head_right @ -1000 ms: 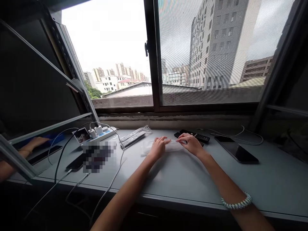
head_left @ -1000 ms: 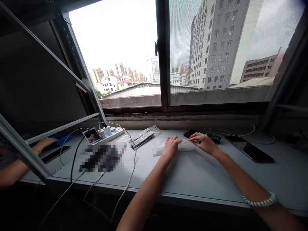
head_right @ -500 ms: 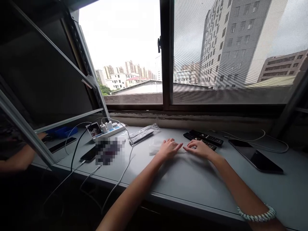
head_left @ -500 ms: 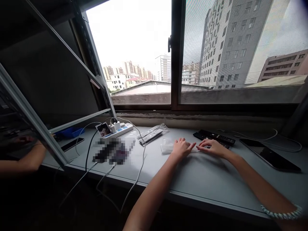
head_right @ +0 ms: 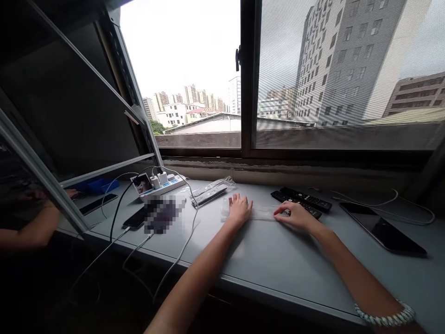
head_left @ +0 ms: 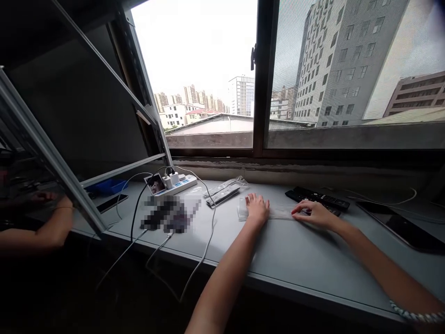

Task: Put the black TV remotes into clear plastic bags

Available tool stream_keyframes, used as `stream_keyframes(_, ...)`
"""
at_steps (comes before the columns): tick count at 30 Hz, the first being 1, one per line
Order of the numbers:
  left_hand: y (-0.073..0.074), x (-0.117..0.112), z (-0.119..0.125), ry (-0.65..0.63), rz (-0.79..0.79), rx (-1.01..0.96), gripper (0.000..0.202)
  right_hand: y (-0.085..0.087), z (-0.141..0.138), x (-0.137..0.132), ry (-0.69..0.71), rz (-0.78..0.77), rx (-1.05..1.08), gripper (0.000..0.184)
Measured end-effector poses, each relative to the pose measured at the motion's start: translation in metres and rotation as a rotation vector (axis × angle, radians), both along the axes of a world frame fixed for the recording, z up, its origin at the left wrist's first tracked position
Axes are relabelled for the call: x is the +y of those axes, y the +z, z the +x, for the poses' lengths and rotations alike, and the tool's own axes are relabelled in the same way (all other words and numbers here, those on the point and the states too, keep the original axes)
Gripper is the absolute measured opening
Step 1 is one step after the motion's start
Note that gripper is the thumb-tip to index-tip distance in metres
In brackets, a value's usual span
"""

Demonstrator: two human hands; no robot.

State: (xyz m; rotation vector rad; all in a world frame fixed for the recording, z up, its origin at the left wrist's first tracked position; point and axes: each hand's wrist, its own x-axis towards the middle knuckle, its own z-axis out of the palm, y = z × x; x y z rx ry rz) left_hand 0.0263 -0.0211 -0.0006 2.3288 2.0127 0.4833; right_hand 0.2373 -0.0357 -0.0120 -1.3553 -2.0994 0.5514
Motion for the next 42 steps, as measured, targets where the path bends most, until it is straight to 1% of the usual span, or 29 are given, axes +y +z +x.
stream_keyframes(6, 0.001, 0.009, -0.011, -0.03, -0.023, 0.0, 0.046, 0.0, 0.001, -0.001, -0.006, 0.004, -0.027, 0.034)
stream_keyframes(12, 0.003, 0.019, -0.019, -0.042, 0.057, -0.031, 0.036, 0.001, -0.001, 0.001, -0.017, 0.072, -0.062, 0.042)
stream_keyframes(17, 0.004, 0.022, -0.023, -0.029, 0.11, -0.075, 0.026, 0.001, 0.0, 0.002, -0.009, 0.103, -0.087, 0.034)
stream_keyframes(22, 0.008, 0.021, -0.022, 0.013, 0.187, -0.113, 0.024, 0.0, 0.0, 0.002, -0.011, 0.134, -0.101, 0.024)
stream_keyframes(25, 0.008, 0.02, -0.021, 0.039, 0.161, -0.08, 0.019, -0.002, 0.0, 0.002, 0.001, 0.116, -0.116, 0.025)
stream_keyframes(29, 0.008, 0.019, -0.022, 0.139, 0.148, -0.074, 0.016, -0.007, 0.001, 0.005, 0.029, 0.123, -0.098, 0.027)
stream_keyframes(32, 0.009, 0.019, -0.022, 0.178, 0.157, -0.073, 0.015, -0.01, 0.003, 0.007, 0.024, 0.141, -0.085, 0.032)
stream_keyframes(34, 0.009, 0.019, -0.023, 0.192, 0.145, -0.088, 0.016, -0.011, 0.004, 0.008, 0.002, 0.154, -0.087, 0.035)
stream_keyframes(39, 0.004, 0.017, -0.021, 0.194, 0.024, -0.153, 0.018, -0.009, 0.006, 0.008, -0.044, 0.176, -0.057, 0.037)
stream_keyframes(42, 0.003, 0.014, -0.017, 0.19, 0.065, -0.138, 0.021, -0.007, 0.005, 0.007, -0.068, 0.194, -0.02, 0.034)
